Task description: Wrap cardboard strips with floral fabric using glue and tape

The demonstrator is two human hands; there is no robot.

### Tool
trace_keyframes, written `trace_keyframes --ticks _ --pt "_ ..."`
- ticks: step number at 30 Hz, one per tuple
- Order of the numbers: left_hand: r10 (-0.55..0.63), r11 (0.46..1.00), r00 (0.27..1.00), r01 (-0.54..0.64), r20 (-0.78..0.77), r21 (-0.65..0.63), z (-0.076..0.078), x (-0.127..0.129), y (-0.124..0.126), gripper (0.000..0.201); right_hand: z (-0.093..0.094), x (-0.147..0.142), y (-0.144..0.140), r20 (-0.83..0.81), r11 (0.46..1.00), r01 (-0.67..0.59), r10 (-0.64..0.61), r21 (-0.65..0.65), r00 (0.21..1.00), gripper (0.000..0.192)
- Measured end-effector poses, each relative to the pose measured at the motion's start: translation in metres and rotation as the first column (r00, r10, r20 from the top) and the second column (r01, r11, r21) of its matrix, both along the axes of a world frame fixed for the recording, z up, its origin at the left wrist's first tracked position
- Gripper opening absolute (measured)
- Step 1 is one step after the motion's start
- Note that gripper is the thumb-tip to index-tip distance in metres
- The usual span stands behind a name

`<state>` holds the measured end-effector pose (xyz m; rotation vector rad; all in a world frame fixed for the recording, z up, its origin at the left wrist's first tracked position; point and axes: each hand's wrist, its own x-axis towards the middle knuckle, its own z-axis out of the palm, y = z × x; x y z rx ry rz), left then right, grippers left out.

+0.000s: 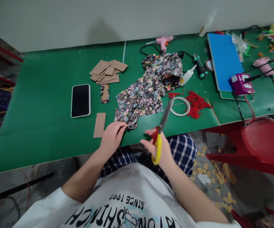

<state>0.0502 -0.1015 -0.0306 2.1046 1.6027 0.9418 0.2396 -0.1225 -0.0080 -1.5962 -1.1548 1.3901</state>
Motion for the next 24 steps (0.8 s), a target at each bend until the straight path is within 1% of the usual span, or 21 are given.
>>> trace_keyframes --ticks 1,2,4,5,7,9,11,12,13,14,15,16,17,18,20,22,24 --pt "-0.009 1.000 1.000 0.009 0.021 -0.007 0.002 0.001 0.002 0.016 -0.001 -0.011 0.010 0.070 0.996 -0.015 0.009 0.088 0.997 0.043" --pt "-0.022 1.000 0.999 0.022 0.049 -0.015 0.005 0.002 0.004 0.016 -0.002 -0.021 0.020 0.145 0.988 -0.013 -0.009 0.153 0.989 0.043" --pt "-0.024 0.999 0.993 0.029 0.116 -0.041 0.009 0.005 0.008 0.017 -0.006 -0.039 0.035 0.247 0.981 -0.021 -0.027 0.192 0.969 0.035" --pt "-0.013 0.998 0.989 0.022 0.145 -0.058 0.011 0.005 0.010 0.017 -0.009 -0.046 0.041 0.269 0.981 -0.023 -0.031 0.194 0.963 0.033" --pt "0.013 0.996 0.982 0.003 0.187 -0.086 0.015 0.005 0.013 0.016 -0.016 -0.054 0.048 0.243 0.986 0.005 -0.045 0.164 0.969 0.031" --pt "0.039 0.994 0.978 -0.018 0.203 -0.105 0.017 0.004 0.016 0.016 -0.021 -0.054 0.053 0.164 0.989 0.044 -0.067 0.141 0.984 0.032" --pt "0.032 0.989 0.980 -0.002 0.197 -0.148 0.017 0.000 0.018 0.017 -0.023 -0.050 0.055 0.065 0.986 0.055 -0.066 0.157 0.996 0.032" --pt "-0.001 0.982 0.984 0.035 0.180 -0.186 0.017 -0.002 0.019 0.018 -0.023 -0.046 0.055 0.020 0.983 0.043 -0.047 0.181 0.999 0.030" --pt "-0.064 0.969 0.986 0.098 0.151 -0.227 0.017 -0.004 0.021 0.021 -0.021 -0.041 0.056 -0.021 0.979 0.014 -0.010 0.203 1.000 0.029" --pt "-0.155 0.948 0.981 0.180 0.115 -0.263 0.017 -0.005 0.023 0.027 -0.017 -0.037 0.056 -0.065 0.976 -0.023 0.038 0.219 0.997 0.028" --pt "-0.260 0.918 0.963 0.271 0.075 -0.290 0.017 -0.006 0.025 0.033 -0.013 -0.033 0.056 -0.108 0.973 -0.059 0.085 0.224 0.990 0.028" --pt "-0.362 0.885 0.932 0.354 0.033 -0.302 0.016 -0.007 0.027 0.035 -0.009 -0.029 0.056 -0.146 0.971 -0.093 0.126 0.219 0.981 0.028" --pt "-0.439 0.860 0.898 0.415 -0.016 -0.299 0.015 -0.007 0.029 0.032 -0.005 -0.026 0.056 -0.182 0.972 -0.117 0.155 0.206 0.971 0.028" --pt "-0.485 0.847 0.872 0.448 -0.069 -0.287 0.014 -0.007 0.031 0.026 0.000 -0.024 0.056 -0.218 0.973 -0.131 0.171 0.189 0.961 0.029" --pt "-0.498 0.857 0.848 0.447 -0.185 -0.258 0.011 -0.005 0.034 0.024 0.007 -0.021 0.055 -0.266 0.978 -0.141 0.180 0.156 0.947 0.030" --pt "-0.456 0.887 0.843 0.404 -0.285 -0.222 0.009 -0.004 0.034 0.026 0.013 -0.017 0.055 -0.268 0.983 -0.123 0.157 0.139 0.950 0.029" --pt "-0.414 0.910 0.841 0.382 -0.348 -0.158 0.008 -0.004 0.031 0.026 0.017 -0.007 0.057 -0.231 0.987 -0.072 0.104 0.143 0.967 0.026"
